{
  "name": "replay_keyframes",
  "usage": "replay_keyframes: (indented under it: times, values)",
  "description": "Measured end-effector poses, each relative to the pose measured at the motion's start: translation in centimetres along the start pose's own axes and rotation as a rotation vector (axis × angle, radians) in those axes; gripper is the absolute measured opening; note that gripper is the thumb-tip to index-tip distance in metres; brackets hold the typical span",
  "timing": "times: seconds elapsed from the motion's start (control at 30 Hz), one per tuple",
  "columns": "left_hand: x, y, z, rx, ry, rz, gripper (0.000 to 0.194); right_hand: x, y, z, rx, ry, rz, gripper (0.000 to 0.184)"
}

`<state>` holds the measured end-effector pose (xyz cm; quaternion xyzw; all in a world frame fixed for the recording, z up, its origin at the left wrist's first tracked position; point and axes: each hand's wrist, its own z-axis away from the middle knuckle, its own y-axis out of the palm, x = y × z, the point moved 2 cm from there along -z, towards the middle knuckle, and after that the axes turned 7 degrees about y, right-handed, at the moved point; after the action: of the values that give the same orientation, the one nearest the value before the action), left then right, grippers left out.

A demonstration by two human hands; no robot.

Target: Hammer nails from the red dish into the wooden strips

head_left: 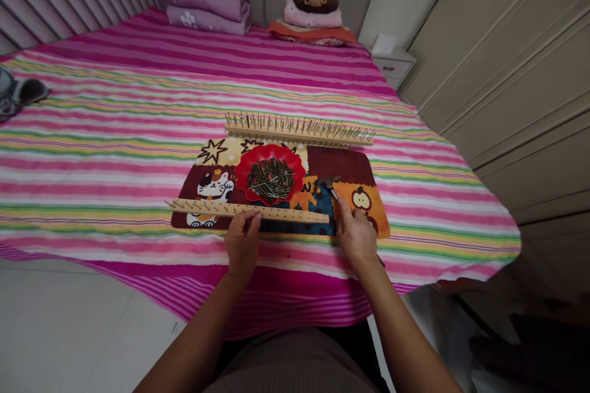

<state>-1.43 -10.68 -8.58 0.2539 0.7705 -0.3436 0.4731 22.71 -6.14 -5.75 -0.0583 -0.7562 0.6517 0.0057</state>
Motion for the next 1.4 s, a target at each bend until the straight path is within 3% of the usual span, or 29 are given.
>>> replay_keyframes:
  times: [0.2, 0.3, 0.4, 0.43, 0.57, 0.63, 0.73, 0.93, 1.03, 1.17, 1.23, 1.33, 1.4]
  values:
    - [-0.3, 0.1, 0.0, -0.014, 0.130, -0.112, 0.018, -1.0, 0.6, -0.1, -0.038, -0.018, -0.156, 0.049]
    - [-0.3, 0.1, 0.1, -0.017, 0.224, -0.146, 0.017, -1.5, 0.2, 0.7, -0.122, -0.065, -0.451, 0.046]
    - [-0.3, 0.2, 0.2, -0.012, 0.322, -0.171, 0.016, -0.8, -1.9, 2.5, -0.157, -0.107, -0.817, 0.043]
    - [-0.3, 0.3, 0.2, -0.010, 0.349, -0.179, 0.016, -0.2, -2.9, 3.2, -0.113, -0.123, -0.922, 0.043]
    - [-0.2, 0.5, 0.4, -0.003, 0.410, -0.209, 0.014, 2.8, -6.6, 6.0, 0.271, -0.239, -1.156, 0.043]
    - [0.1, 0.6, 0.4, -0.002, 0.423, -0.218, 0.013, 4.0, -7.7, 7.0, 0.384, -0.278, -1.188, 0.044]
    - [0.4, 0.7, 0.6, -0.001, 0.436, -0.215, 0.012, 5.1, -7.9, 7.7, 0.416, -0.296, -1.187, 0.045]
    - [0.3, 0.7, 0.5, -0.001, 0.437, -0.190, 0.012, 5.6, -6.8, 7.4, 0.361, -0.320, -1.121, 0.047]
    - [0.3, 0.7, 0.6, 0.004, 0.418, -0.175, 0.013, 5.7, -8.1, 7.2, 0.312, -0.351, -1.114, 0.048]
    - [0.4, 0.8, 0.7, 0.018, 0.365, -0.170, 0.014, 5.8, -9.5, 7.3, 0.110, -0.332, -1.111, 0.049]
    - [0.5, 0.8, 0.7, 0.017, 0.365, -0.172, 0.014, 6.0, -8.7, 7.2, 0.073, -0.350, -1.088, 0.050]
    - [0.6, 0.7, 0.6, 0.027, 0.393, -0.184, 0.015, 6.4, -6.3, 7.0, 0.187, -0.438, -1.035, 0.050]
    - [0.6, 0.6, 0.5, 0.036, 0.418, -0.192, 0.014, 6.1, -5.3, 6.9, 0.247, -0.418, -1.027, 0.049]
